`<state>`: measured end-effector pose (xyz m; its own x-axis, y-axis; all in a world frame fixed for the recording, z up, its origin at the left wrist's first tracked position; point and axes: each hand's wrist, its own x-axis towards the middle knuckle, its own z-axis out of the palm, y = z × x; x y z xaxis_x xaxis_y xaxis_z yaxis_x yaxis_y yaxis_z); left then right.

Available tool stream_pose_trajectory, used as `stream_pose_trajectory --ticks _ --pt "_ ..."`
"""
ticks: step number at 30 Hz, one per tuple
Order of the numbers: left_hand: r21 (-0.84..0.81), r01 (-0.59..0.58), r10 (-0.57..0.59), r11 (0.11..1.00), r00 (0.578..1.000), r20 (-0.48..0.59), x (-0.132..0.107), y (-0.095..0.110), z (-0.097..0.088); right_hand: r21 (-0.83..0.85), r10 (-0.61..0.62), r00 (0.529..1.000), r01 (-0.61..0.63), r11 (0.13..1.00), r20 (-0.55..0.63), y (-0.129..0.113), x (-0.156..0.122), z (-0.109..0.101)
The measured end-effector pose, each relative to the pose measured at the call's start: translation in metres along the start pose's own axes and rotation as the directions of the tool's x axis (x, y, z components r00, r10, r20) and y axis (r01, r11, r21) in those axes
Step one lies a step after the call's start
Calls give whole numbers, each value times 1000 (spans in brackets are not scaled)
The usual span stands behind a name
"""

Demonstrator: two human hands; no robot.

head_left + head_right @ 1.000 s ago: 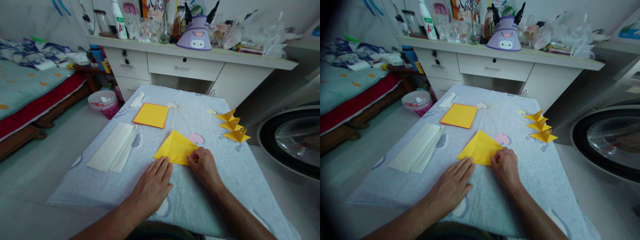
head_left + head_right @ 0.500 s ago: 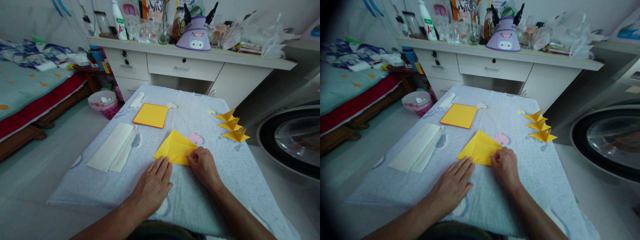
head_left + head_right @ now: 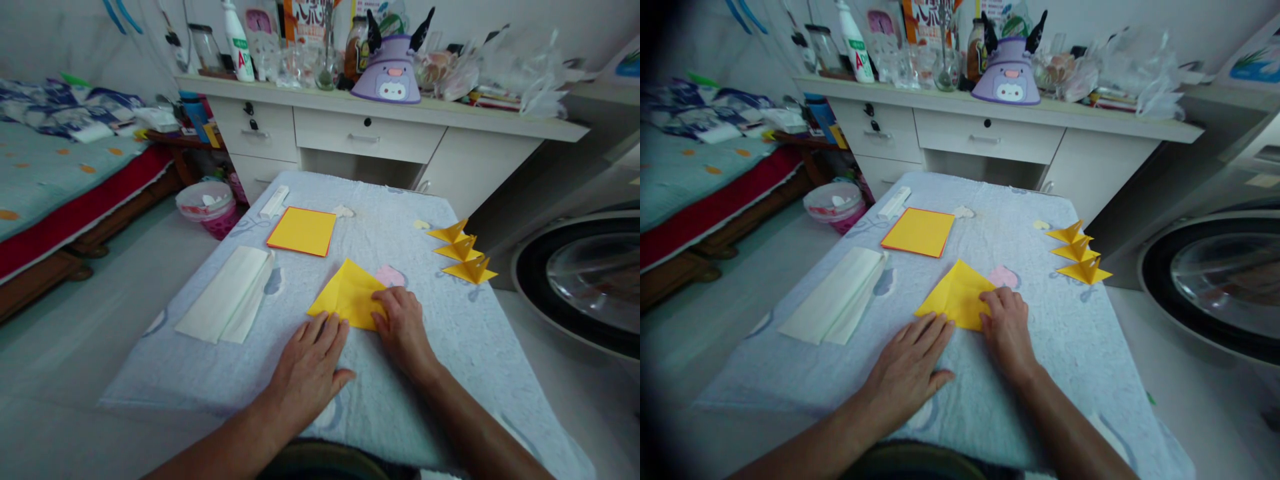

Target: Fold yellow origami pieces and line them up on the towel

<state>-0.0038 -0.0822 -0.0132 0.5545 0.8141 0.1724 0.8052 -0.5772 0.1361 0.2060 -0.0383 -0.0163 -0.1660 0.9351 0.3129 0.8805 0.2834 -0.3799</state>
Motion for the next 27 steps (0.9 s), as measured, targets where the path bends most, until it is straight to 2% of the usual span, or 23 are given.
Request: stream_pose_trajectory --ticks 2,4,6,10,14,20,27 --pt "-15 17 -17 1000 1000 5 2 3 -3 -5 -129 988 130 991 82 -3 2 -3" --pt "-26 25 -25 999 1000 7 3 4 -5 18 -235 955 236 972 179 -6 4 -6" --pt "-35 30 -30 999 1000 4 3 5 -5 18 -284 927 289 957 246 -10 5 -8" --pt "-39 36 -36 999 999 2 2 5 -3 -48 -311 910 336 941 276 -23 3 -10" --pt "-41 35 -34 999 999 15 3 4 -1 -11 -373 897 386 922 239 -37 -5 -5" --pt "-49 38 -36 998 999 35 1 3 -1 -21 -397 898 408 913 187 -35 -16 5" --pt "-87 73 -70 993 997 38 -7 -18 -11 -109 -321 901 365 924 293 -42 -16 3"
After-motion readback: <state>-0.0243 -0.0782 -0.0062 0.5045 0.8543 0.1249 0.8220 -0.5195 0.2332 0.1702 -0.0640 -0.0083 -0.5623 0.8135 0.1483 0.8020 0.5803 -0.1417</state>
